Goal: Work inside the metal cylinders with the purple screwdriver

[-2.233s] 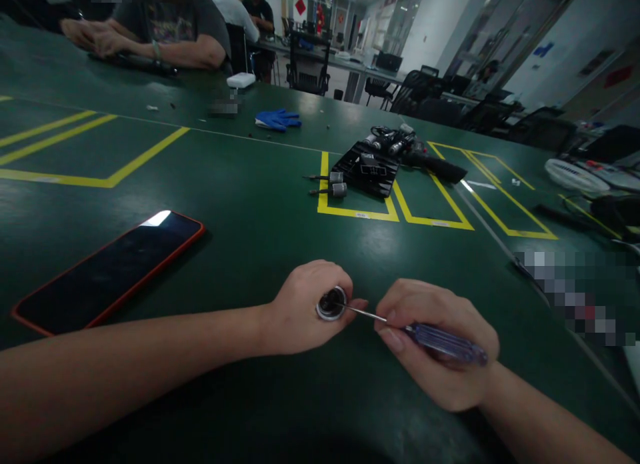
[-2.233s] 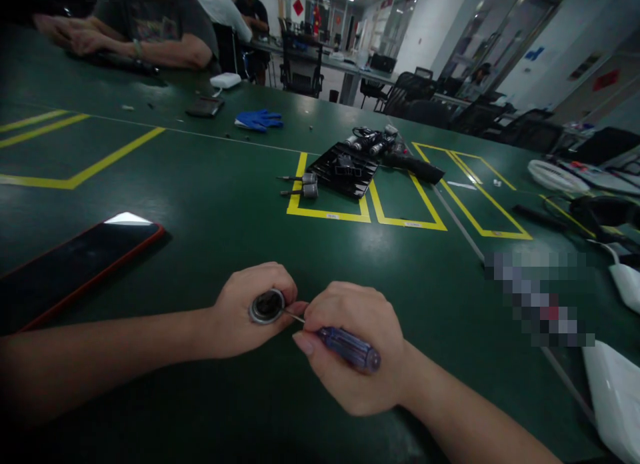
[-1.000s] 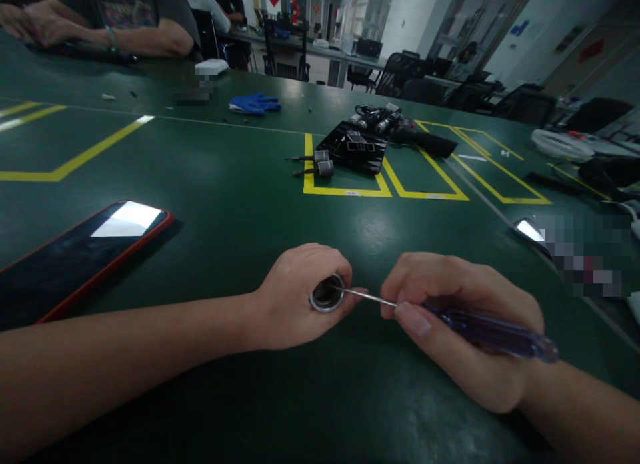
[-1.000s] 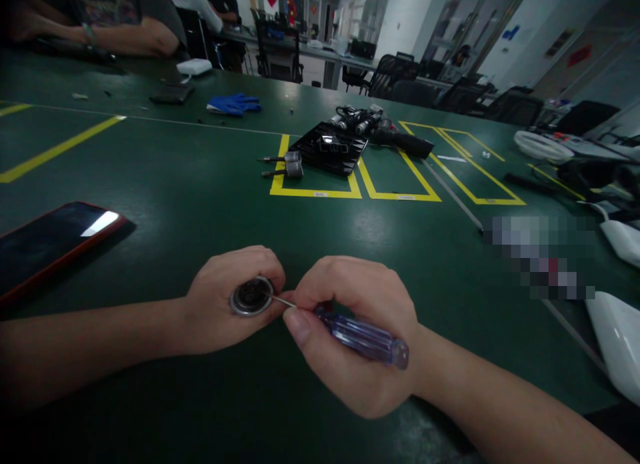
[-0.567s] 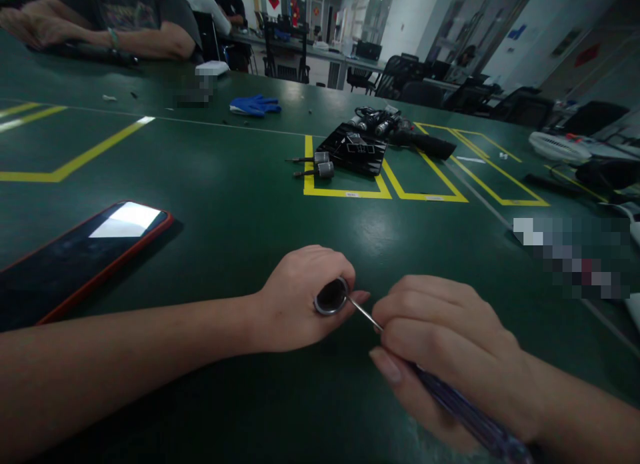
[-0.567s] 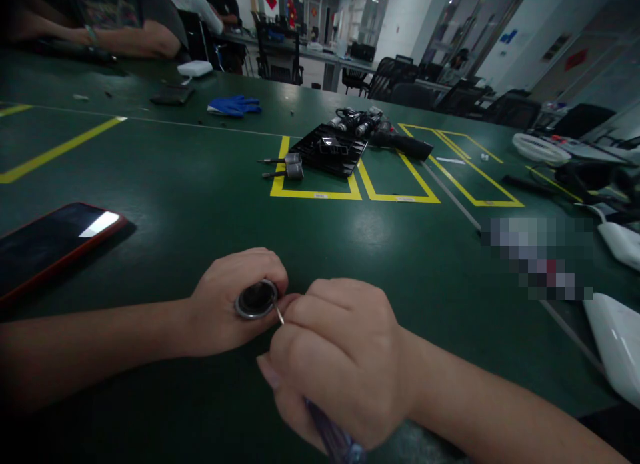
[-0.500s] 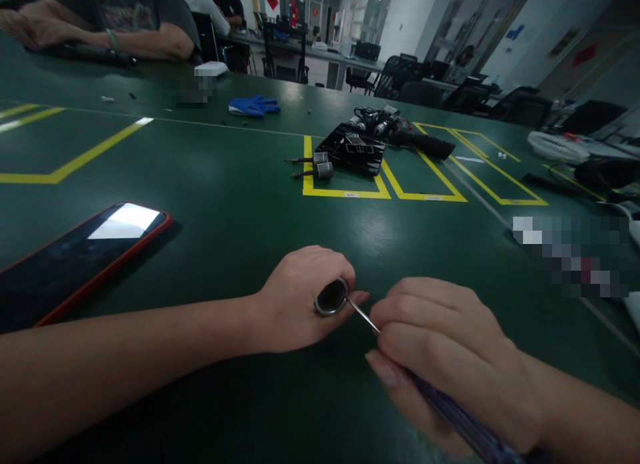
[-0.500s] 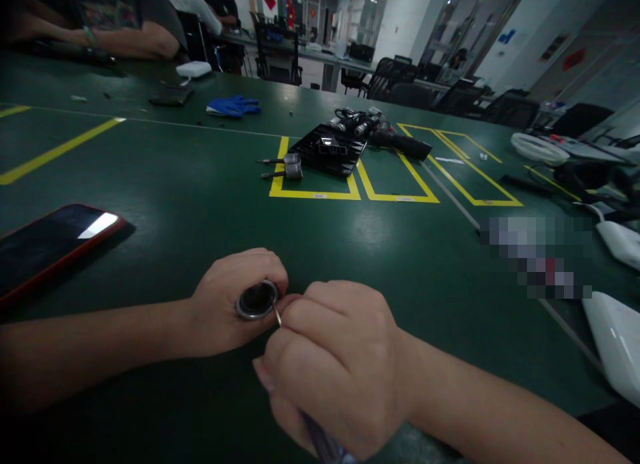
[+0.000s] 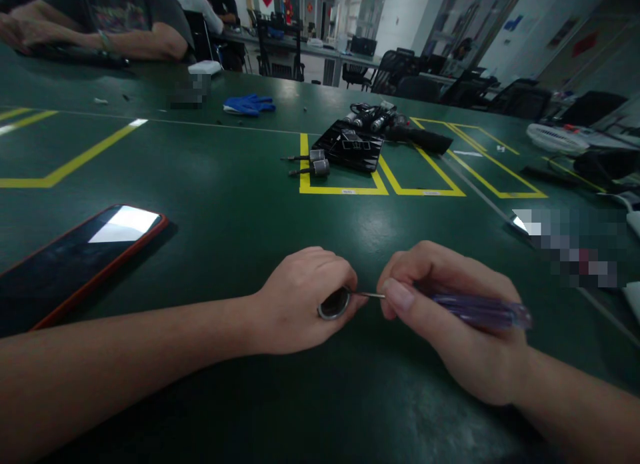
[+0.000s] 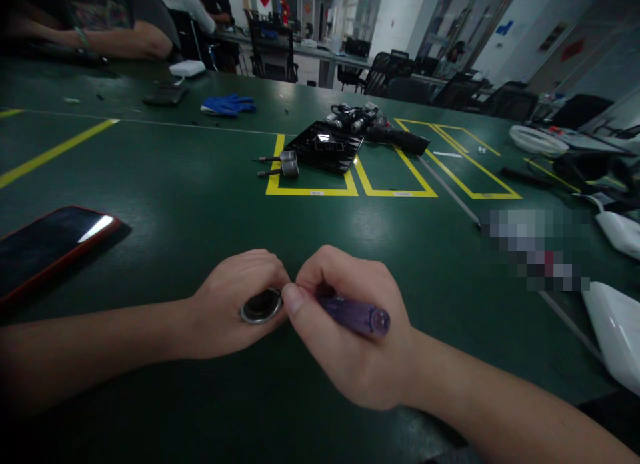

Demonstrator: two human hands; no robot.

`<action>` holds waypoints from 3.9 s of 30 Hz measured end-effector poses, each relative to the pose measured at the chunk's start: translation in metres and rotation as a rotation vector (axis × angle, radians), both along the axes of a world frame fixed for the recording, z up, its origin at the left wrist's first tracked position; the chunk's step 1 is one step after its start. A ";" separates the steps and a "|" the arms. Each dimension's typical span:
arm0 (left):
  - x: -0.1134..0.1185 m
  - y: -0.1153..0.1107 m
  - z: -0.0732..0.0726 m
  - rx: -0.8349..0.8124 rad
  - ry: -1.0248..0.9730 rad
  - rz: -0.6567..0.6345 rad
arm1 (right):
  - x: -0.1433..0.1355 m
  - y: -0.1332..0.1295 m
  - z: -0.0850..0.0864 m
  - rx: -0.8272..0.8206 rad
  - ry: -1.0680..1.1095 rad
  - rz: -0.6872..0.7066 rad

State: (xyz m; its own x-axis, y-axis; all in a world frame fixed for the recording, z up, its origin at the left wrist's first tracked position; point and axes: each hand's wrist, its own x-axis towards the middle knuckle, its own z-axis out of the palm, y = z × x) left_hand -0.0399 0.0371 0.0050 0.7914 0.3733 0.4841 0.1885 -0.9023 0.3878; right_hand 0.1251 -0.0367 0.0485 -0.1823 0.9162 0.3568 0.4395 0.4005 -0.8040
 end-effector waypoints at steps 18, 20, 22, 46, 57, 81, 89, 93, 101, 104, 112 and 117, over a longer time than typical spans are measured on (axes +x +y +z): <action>0.000 0.004 -0.002 -0.033 0.008 0.059 | -0.002 0.001 0.002 0.327 -0.311 0.226; 0.001 0.004 -0.002 -0.042 0.021 0.050 | -0.002 0.001 0.001 0.339 -0.346 0.252; 0.001 0.005 -0.002 -0.056 0.031 0.039 | -0.002 0.000 0.001 0.290 -0.330 0.202; 0.000 0.003 -0.003 -0.060 -0.074 0.051 | -0.001 0.003 -0.006 0.063 0.023 0.045; -0.001 0.002 -0.004 -0.078 -0.088 0.042 | 0.005 0.004 -0.015 -0.079 0.215 0.072; -0.002 0.005 -0.003 -0.227 -0.214 0.032 | -0.006 0.000 -0.019 0.146 0.097 0.072; -0.001 0.003 0.001 -0.282 -0.195 0.012 | -0.006 0.001 -0.018 0.235 0.093 0.102; 0.000 0.002 0.002 -0.258 -0.183 0.031 | 0.001 0.000 -0.007 0.255 -0.154 0.256; -0.001 0.004 -0.001 -0.247 -0.134 0.018 | -0.001 0.001 -0.005 0.281 -0.312 0.263; -0.001 0.004 0.000 -0.259 -0.135 0.027 | -0.002 0.003 -0.009 0.283 -0.297 0.272; 0.000 0.004 0.000 -0.244 -0.156 0.021 | -0.001 0.001 -0.007 0.317 -0.279 0.291; 0.000 0.002 0.002 -0.252 -0.127 0.043 | -0.002 0.002 -0.009 0.362 -0.311 0.289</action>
